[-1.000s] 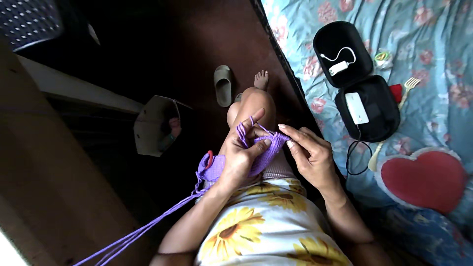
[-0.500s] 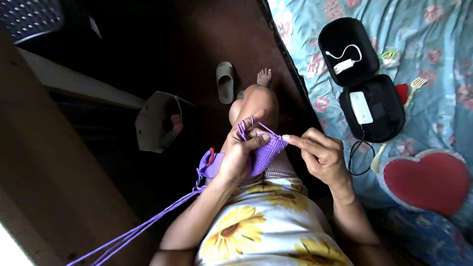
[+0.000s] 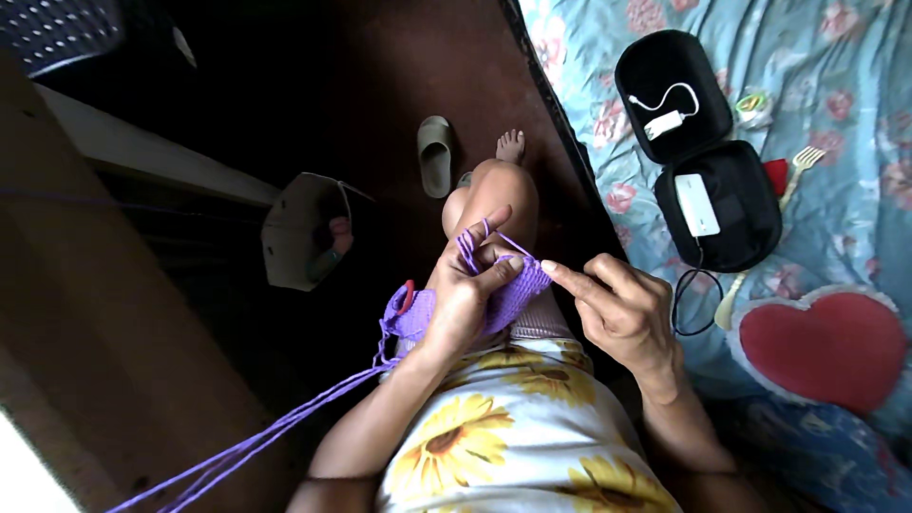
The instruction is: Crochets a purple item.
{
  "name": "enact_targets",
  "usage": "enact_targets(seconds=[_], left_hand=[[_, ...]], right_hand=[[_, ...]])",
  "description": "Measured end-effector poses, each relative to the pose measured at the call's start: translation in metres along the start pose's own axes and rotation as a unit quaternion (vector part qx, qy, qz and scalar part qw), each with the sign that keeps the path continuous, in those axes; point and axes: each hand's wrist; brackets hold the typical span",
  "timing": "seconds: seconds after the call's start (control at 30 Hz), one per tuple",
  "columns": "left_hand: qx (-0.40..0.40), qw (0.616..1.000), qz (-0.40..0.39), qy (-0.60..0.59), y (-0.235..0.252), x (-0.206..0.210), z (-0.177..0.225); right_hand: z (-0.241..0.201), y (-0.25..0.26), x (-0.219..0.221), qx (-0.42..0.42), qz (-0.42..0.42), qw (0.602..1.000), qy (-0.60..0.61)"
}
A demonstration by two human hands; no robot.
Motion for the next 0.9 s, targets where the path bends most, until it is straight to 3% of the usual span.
enact_targets(seconds=[0.53, 0.77, 0.83, 0.9], left_hand=[[-0.009, 0.999, 0.025, -0.026, -0.005, 0.005, 0.002], [-0.028, 0.998, 0.016, -0.047, -0.003, 0.005, 0.001], [0.04, 0.999, 0.008, 0.015, -0.005, 0.006, -0.005], [0.202, 0.969, 0.0, 0.142, -0.006, 0.006, -0.021]], right_hand=[[-0.004, -0.003, 0.006, 0.005, 0.022, 1.0, 0.014], [0.002, -0.007, 0.013, 0.072, 0.022, 0.978, 0.197], [-0.001, -0.007, 0.014, 0.097, 0.021, 0.972, 0.214], [-0.01, -0.005, 0.013, 0.132, 0.02, 0.966, 0.22]])
Point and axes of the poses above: each hand's wrist, its own y-axis towards the middle knuckle, its own x-axis out of the palm, z = x × y, and after that the axes turned 2 degrees about -z, right-handed
